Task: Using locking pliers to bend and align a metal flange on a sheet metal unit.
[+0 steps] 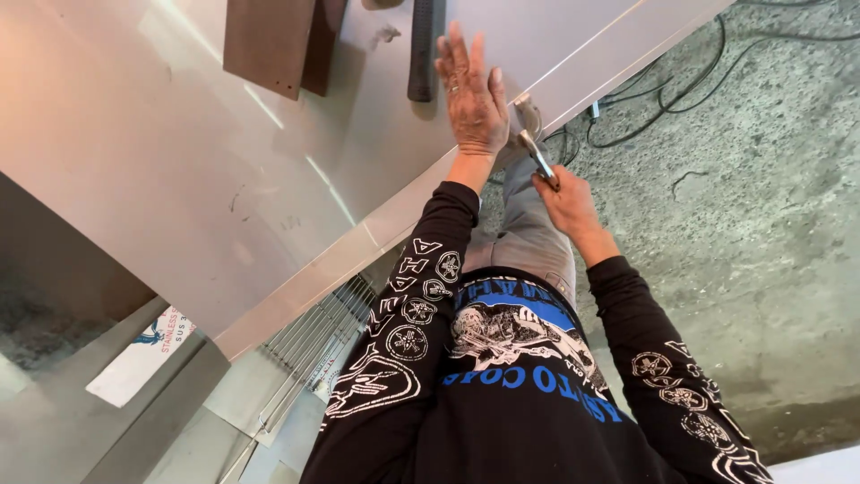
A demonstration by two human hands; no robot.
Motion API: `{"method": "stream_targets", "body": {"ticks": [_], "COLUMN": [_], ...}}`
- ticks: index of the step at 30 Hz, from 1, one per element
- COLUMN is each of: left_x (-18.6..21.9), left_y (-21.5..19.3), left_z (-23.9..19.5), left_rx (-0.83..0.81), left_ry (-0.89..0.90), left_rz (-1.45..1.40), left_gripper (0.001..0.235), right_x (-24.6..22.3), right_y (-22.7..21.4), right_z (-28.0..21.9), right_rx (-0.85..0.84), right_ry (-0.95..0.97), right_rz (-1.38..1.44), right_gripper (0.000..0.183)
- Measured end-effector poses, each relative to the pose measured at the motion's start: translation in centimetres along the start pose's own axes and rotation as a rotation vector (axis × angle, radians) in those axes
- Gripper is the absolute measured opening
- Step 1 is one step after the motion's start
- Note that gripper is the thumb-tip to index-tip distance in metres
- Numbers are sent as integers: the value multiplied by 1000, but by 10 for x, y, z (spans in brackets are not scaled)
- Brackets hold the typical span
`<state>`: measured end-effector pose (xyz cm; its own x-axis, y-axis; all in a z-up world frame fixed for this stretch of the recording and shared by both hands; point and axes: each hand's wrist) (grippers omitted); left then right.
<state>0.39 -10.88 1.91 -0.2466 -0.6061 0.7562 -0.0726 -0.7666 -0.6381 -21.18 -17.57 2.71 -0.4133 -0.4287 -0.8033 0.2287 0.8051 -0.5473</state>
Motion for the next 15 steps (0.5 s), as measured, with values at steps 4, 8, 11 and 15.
{"method": "stream_targets", "body": {"ticks": [4,8,11,15], "left_x": [0,-8,-10,-4], "left_y": [24,38,43,40], "left_z": [6,3,5,3], "left_rx": [-32,-58,-89,-133], "left_ry": [-56,-178,-196,-218], "left_rz": [17,122,185,242], "left_gripper": [50,49,46,44], "right_x": [6,1,2,3], "right_y": [-18,-28,-30,-32], "right_z": [10,16,19,15], "right_rx": [-33,-105,-143,-188], "right_ry": [10,51,72,91], "right_rz": [6,-26,-51,-108], "right_gripper": [28,31,35,39]}}
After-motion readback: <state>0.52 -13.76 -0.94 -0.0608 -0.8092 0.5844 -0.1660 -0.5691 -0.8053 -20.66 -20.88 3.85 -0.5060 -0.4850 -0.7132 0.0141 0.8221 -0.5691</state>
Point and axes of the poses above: each hand's wrist, its own z-axis towards the middle knuckle, its own y-axis out of the palm, x = y × z, and after that the axes turned 15 degrees about -y, right-handed
